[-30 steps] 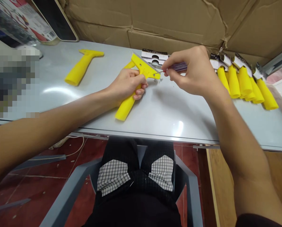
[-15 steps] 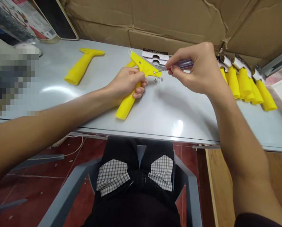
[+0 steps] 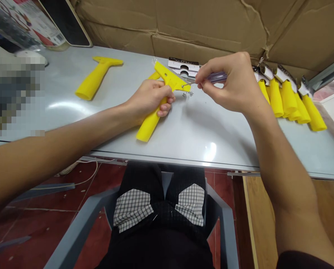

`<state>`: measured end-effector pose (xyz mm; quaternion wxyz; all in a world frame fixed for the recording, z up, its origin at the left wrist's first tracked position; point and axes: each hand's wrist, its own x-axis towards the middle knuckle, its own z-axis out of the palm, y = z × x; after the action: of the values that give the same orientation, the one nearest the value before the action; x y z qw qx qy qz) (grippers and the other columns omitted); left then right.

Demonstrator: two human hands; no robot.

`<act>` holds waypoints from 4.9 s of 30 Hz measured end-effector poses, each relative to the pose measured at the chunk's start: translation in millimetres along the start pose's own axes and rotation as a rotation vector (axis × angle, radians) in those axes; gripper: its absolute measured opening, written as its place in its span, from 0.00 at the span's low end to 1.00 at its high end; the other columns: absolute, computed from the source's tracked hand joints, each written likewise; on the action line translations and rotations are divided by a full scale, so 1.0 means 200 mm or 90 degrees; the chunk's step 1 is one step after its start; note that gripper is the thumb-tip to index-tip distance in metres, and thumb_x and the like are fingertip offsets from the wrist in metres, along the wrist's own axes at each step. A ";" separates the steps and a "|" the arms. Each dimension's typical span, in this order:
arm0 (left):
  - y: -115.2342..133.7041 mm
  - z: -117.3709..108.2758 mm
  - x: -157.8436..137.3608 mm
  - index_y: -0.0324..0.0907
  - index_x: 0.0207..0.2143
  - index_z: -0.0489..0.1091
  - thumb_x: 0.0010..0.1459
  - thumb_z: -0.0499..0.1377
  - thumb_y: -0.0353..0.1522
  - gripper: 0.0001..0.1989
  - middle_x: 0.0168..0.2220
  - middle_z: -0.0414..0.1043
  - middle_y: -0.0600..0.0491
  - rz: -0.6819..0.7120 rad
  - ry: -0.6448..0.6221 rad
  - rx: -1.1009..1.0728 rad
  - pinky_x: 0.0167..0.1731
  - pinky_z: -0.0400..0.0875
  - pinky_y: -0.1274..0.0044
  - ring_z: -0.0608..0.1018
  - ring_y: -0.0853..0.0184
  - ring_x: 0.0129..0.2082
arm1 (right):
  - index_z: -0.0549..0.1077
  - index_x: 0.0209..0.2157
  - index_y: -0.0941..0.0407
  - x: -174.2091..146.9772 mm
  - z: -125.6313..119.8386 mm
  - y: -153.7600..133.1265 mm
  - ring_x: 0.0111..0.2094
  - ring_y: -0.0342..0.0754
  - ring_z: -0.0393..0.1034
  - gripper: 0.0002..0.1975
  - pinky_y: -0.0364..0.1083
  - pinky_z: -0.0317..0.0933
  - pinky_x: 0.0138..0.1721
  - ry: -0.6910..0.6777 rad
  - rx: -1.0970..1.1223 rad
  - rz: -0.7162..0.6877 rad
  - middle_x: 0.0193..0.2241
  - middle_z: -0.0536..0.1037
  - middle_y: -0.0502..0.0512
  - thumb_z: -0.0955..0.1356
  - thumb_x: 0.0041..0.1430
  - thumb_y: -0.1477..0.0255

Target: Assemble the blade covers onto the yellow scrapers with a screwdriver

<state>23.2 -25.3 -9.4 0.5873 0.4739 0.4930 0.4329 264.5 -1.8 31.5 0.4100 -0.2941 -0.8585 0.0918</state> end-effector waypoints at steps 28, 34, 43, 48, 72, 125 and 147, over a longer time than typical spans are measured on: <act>0.00 0.00 -0.01 0.46 0.33 0.63 0.57 0.65 0.26 0.12 0.22 0.65 0.59 -0.009 0.002 0.000 0.17 0.56 0.83 0.64 0.77 0.16 | 0.83 0.39 0.40 -0.01 -0.02 -0.05 0.42 0.62 0.86 0.09 0.62 0.83 0.47 -0.043 -0.081 0.080 0.44 0.89 0.50 0.78 0.59 0.71; 0.00 -0.01 0.00 0.45 0.33 0.64 0.55 0.66 0.25 0.12 0.22 0.66 0.59 0.008 -0.001 -0.009 0.17 0.57 0.82 0.64 0.76 0.18 | 0.75 0.41 0.44 -0.01 -0.02 0.01 0.37 0.59 0.87 0.17 0.54 0.78 0.33 -0.017 -0.021 0.084 0.40 0.85 0.50 0.80 0.55 0.76; 0.02 0.00 -0.01 0.46 0.32 0.63 0.56 0.66 0.24 0.13 0.23 0.65 0.60 -0.008 0.016 -0.003 0.16 0.55 0.83 0.63 0.78 0.17 | 0.75 0.40 0.47 0.00 0.00 0.02 0.31 0.54 0.83 0.12 0.50 0.71 0.29 0.003 -0.097 0.045 0.37 0.84 0.50 0.80 0.60 0.68; 0.01 -0.01 0.00 0.46 0.32 0.62 0.55 0.65 0.24 0.14 0.22 0.65 0.60 -0.001 0.001 -0.008 0.16 0.55 0.83 0.64 0.77 0.17 | 0.73 0.38 0.45 -0.01 -0.01 0.01 0.27 0.54 0.79 0.12 0.54 0.71 0.31 0.014 -0.095 0.084 0.33 0.82 0.50 0.79 0.64 0.67; 0.01 -0.01 0.00 0.46 0.33 0.62 0.55 0.65 0.25 0.13 0.22 0.64 0.60 0.002 0.012 0.003 0.17 0.58 0.82 0.64 0.76 0.17 | 0.69 0.36 0.49 0.01 -0.01 0.02 0.24 0.49 0.72 0.13 0.52 0.71 0.39 0.016 -0.111 0.113 0.26 0.77 0.48 0.77 0.66 0.65; 0.01 0.00 -0.01 0.45 0.33 0.63 0.56 0.64 0.25 0.12 0.21 0.64 0.60 -0.003 0.016 0.010 0.17 0.55 0.83 0.63 0.77 0.17 | 0.70 0.39 0.51 0.01 -0.03 -0.01 0.27 0.47 0.67 0.10 0.54 0.65 0.47 -0.042 -0.185 0.097 0.29 0.77 0.49 0.74 0.72 0.68; 0.02 0.01 -0.02 0.46 0.34 0.63 0.56 0.65 0.25 0.13 0.21 0.64 0.60 -0.014 0.022 0.017 0.17 0.56 0.82 0.62 0.76 0.17 | 0.61 0.38 0.49 0.02 -0.04 -0.04 0.35 0.57 0.75 0.17 0.61 0.68 0.51 -0.085 -0.247 0.126 0.32 0.73 0.54 0.58 0.85 0.58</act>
<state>24.4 -27.9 -4.5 0.5774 0.4686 0.5137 0.4280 266.5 -6.7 42.1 0.2770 -0.4435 -0.8522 -0.0160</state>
